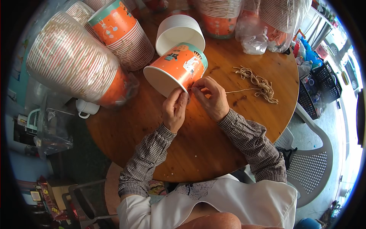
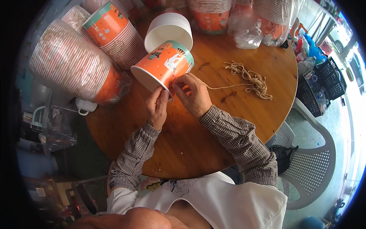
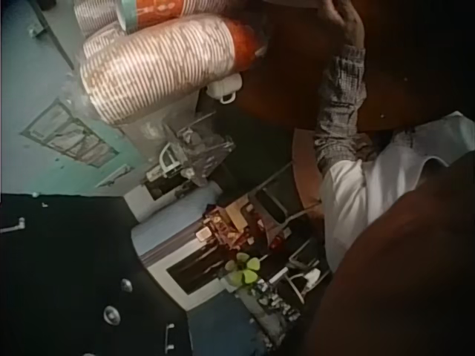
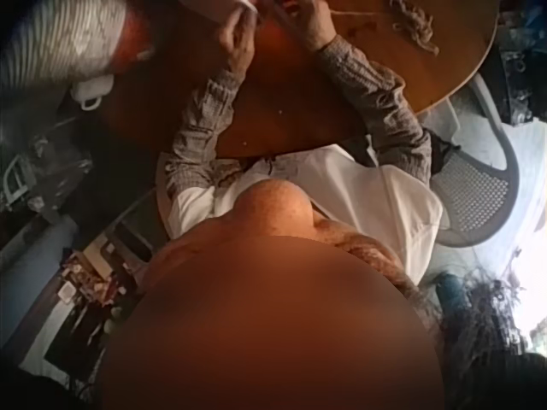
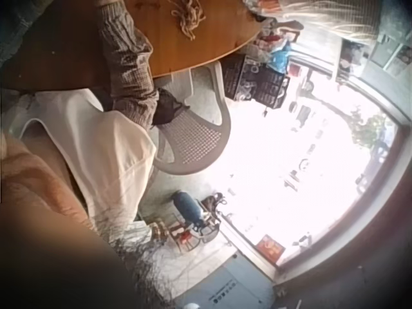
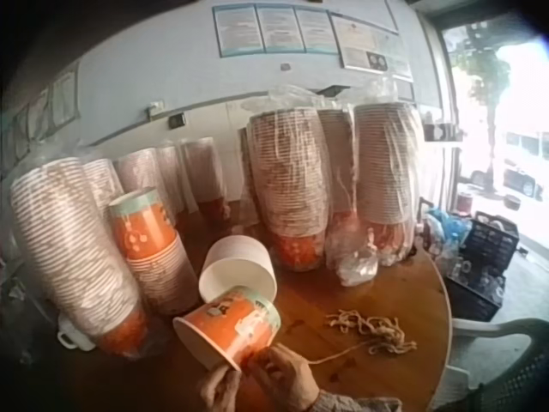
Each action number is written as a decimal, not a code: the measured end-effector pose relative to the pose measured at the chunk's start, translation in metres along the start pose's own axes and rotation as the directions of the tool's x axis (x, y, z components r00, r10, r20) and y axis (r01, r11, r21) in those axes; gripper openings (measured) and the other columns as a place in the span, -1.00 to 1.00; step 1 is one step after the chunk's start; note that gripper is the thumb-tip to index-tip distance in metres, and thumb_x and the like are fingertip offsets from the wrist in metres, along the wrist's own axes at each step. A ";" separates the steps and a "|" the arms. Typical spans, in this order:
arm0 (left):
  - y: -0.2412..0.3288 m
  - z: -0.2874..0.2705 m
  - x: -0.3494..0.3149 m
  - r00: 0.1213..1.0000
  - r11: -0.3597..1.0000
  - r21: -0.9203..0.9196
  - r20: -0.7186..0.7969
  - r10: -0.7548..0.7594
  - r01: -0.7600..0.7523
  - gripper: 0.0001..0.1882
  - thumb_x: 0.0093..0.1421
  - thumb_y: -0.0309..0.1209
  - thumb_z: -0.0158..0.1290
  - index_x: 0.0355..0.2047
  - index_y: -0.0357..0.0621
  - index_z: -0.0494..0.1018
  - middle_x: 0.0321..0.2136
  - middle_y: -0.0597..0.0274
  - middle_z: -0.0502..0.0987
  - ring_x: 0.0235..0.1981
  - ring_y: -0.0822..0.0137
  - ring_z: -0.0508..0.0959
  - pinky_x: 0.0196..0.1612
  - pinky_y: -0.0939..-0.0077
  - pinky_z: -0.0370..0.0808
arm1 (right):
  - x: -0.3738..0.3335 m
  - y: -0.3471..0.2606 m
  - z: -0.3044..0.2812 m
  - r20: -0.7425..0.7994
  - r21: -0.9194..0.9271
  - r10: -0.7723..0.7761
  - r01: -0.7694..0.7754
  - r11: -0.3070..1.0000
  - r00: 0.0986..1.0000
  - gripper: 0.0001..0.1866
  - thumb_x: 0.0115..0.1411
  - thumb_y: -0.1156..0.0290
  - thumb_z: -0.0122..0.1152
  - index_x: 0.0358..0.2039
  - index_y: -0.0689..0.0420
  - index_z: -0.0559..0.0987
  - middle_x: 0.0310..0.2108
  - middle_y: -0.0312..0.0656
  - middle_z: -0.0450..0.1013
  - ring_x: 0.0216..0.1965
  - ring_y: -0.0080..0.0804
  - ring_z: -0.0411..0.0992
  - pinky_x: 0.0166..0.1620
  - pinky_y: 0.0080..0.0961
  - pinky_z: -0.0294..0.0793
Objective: The recorder is tying elastic strings through pre-punched holes in paper buckets for packaging.
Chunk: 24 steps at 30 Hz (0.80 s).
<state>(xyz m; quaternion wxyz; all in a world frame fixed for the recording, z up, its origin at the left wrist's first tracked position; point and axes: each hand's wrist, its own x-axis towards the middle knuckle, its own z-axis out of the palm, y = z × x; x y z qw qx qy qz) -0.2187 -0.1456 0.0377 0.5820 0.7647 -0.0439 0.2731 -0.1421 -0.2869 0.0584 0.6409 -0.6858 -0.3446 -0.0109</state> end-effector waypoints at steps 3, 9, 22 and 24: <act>0.004 0.003 0.000 0.998 0.999 -0.044 -0.054 -0.017 0.014 -0.72 0.37 -0.36 -0.10 -0.12 -0.37 0.43 -0.30 0.19 0.52 -0.28 0.44 0.51 -0.24 0.55 0.52 | -0.001 -0.001 0.001 -0.003 -0.021 -0.029 0.028 0.999 1.000 -0.89 0.15 0.55 0.21 -0.30 0.26 0.51 -0.32 -0.20 0.47 -0.29 -0.47 0.50 -0.25 -0.55 0.54; 0.009 0.003 -0.003 0.985 0.987 -0.143 -0.145 -0.093 0.072 -0.78 0.34 -0.41 -0.05 -0.15 -0.35 0.45 -0.31 0.25 0.52 -0.26 0.47 0.53 -0.25 0.53 0.60 | -0.002 0.000 0.004 0.008 -0.079 -0.020 0.020 0.997 1.000 -0.89 0.14 0.56 0.21 -0.31 0.25 0.50 -0.32 -0.20 0.46 -0.29 -0.45 0.51 -0.25 -0.55 0.54; -0.010 -0.001 0.003 0.995 0.999 -0.046 -0.096 -0.010 0.006 -0.82 0.25 -0.47 0.07 -0.18 -0.30 0.43 -0.33 0.23 0.56 -0.32 0.45 0.55 -0.21 0.57 0.49 | -0.002 0.005 0.006 0.006 -0.062 -0.069 0.069 0.996 0.998 -0.87 0.14 0.50 0.21 -0.30 0.23 0.51 -0.36 -0.14 0.45 -0.38 -0.30 0.50 -0.32 -0.50 0.55; -0.011 -0.002 0.003 0.994 1.000 -0.016 -0.104 0.015 -0.016 -0.82 0.23 -0.48 0.08 -0.19 -0.29 0.43 -0.34 0.24 0.55 -0.33 0.45 0.54 -0.22 0.57 0.49 | -0.003 0.003 0.005 0.034 -0.064 -0.041 0.043 0.997 0.999 -0.88 0.15 0.53 0.20 -0.30 0.25 0.50 -0.33 -0.16 0.45 -0.33 -0.37 0.50 -0.28 -0.51 0.55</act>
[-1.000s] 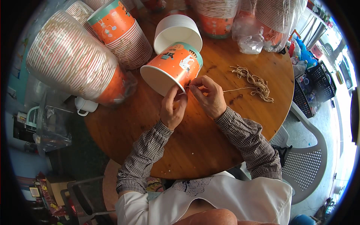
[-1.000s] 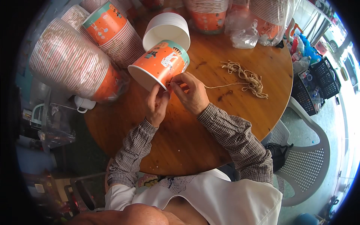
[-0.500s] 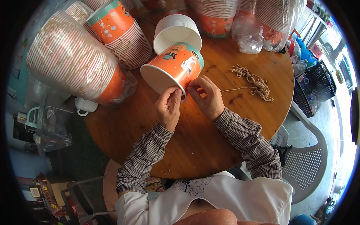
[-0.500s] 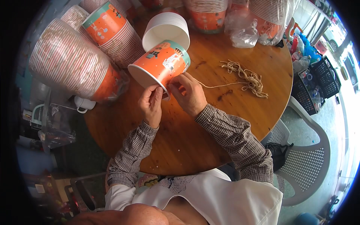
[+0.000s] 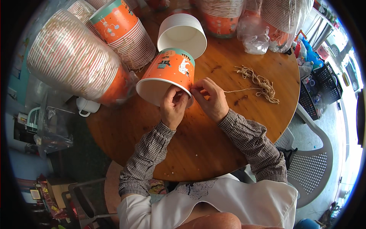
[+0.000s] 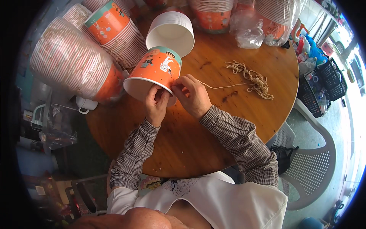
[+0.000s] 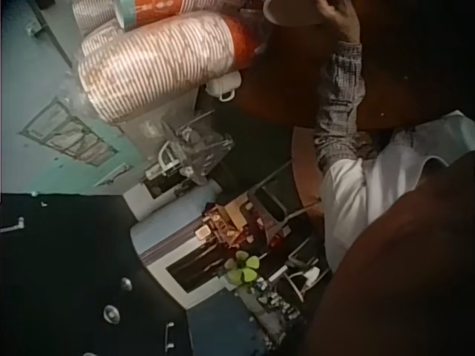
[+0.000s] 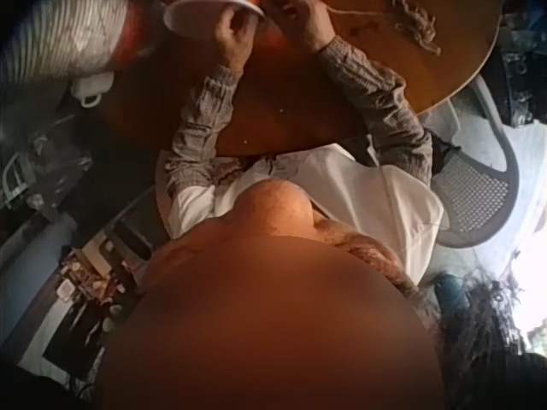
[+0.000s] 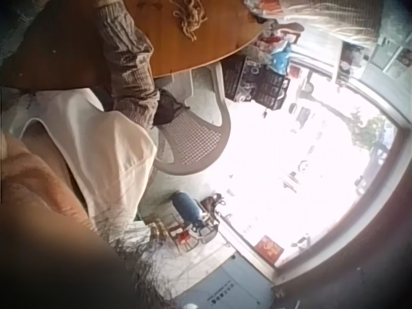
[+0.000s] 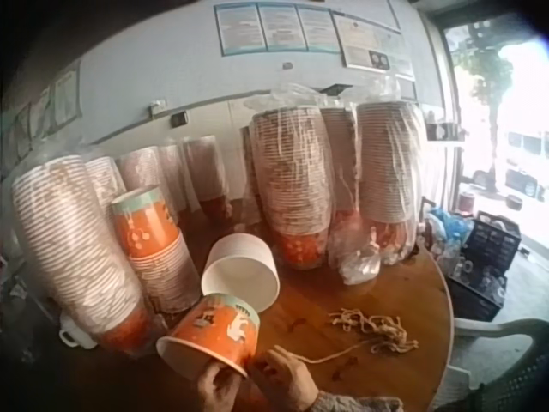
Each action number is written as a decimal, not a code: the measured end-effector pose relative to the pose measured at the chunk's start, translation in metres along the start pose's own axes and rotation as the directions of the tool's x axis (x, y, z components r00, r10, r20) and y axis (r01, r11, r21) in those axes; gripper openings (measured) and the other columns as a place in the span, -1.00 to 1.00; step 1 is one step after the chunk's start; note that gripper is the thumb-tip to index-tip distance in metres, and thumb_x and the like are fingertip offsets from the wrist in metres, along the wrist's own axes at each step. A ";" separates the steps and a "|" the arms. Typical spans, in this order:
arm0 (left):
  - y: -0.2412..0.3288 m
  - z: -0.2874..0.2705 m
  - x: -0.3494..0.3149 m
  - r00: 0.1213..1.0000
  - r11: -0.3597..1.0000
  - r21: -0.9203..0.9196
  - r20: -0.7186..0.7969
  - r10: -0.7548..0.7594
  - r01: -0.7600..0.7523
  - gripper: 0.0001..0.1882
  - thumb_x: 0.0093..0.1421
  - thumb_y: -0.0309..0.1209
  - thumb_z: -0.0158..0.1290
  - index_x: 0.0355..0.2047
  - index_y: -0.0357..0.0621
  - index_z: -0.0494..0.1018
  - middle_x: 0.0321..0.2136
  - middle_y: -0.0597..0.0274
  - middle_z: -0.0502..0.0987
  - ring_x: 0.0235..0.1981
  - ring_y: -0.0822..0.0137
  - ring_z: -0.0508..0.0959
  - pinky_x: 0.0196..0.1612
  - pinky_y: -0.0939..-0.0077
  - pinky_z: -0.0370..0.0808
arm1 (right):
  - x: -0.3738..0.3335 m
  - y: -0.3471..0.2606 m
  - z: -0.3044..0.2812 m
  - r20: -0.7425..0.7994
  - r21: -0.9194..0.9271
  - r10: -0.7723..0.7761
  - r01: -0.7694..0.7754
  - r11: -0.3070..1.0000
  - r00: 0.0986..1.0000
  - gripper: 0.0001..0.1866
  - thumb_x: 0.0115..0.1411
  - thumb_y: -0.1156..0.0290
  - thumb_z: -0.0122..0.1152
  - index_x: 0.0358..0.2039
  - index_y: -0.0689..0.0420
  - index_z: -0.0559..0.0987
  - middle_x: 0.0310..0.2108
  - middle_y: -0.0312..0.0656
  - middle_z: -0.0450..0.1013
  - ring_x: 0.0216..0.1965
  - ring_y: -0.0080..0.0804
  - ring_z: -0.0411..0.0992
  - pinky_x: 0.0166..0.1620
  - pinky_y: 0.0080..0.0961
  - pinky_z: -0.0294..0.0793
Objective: The recorder is tying elastic strings through pre-punched holes in paper buckets for packaging.
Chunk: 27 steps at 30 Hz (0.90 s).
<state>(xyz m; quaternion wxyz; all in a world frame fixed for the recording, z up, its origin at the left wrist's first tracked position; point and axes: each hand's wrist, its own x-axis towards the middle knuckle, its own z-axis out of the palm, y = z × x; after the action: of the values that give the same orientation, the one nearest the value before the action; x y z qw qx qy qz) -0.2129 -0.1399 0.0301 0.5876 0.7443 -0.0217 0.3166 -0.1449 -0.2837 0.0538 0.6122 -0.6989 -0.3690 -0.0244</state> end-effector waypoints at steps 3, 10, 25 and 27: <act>0.000 -0.002 0.002 0.982 0.979 -0.114 -0.067 -0.176 0.168 -0.80 0.24 -0.40 0.04 -0.19 -0.26 0.42 -0.29 0.22 0.52 -0.26 0.42 0.53 -0.17 0.54 0.48 | 0.000 -0.002 -0.001 0.032 0.030 0.050 -0.051 0.998 0.998 -0.88 0.17 0.56 0.18 -0.27 0.27 0.49 -0.29 -0.17 0.47 -0.26 -0.43 0.51 -0.22 -0.51 0.56; 0.017 0.002 0.001 0.916 0.901 -0.376 -0.242 -0.321 0.217 -0.80 0.31 -0.37 -0.05 -0.14 -0.22 0.33 -0.24 0.21 0.44 -0.33 0.43 0.45 -0.15 0.49 0.44 | -0.002 -0.001 0.001 0.065 0.072 0.006 -0.011 0.997 0.998 -0.73 0.14 0.49 0.23 -0.14 0.22 0.45 -0.27 -0.14 0.47 -0.24 -0.36 0.53 -0.24 -0.49 0.55; 0.029 -0.005 -0.001 0.935 0.915 0.202 0.012 0.355 -0.350 -0.84 0.21 -0.56 0.08 -0.20 -0.31 0.39 -0.40 0.14 0.55 -0.39 0.34 0.56 -0.30 0.51 0.54 | -0.004 -0.003 -0.001 0.110 0.099 -0.195 0.185 0.978 0.975 -0.68 0.13 0.55 0.20 -0.07 0.19 0.51 -0.30 -0.16 0.44 -0.33 -0.36 0.48 -0.28 -0.50 0.53; 0.030 -0.005 0.000 0.956 0.948 0.128 0.020 0.291 -0.291 -0.76 0.24 -0.54 0.07 -0.11 -0.31 0.33 -0.39 0.16 0.56 -0.38 0.36 0.57 -0.29 0.52 0.54 | -0.004 -0.004 -0.001 0.110 0.148 -0.166 0.149 0.978 0.980 -0.69 0.14 0.54 0.20 -0.07 0.19 0.53 -0.31 -0.18 0.43 -0.32 -0.38 0.46 -0.26 -0.51 0.51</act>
<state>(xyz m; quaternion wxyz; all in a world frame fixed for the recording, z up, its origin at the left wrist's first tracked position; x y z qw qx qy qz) -0.2272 -0.1445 0.0566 0.4849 0.7696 -0.1110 0.4004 -0.1494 -0.2867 0.0558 0.6316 -0.6234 -0.4608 -0.0044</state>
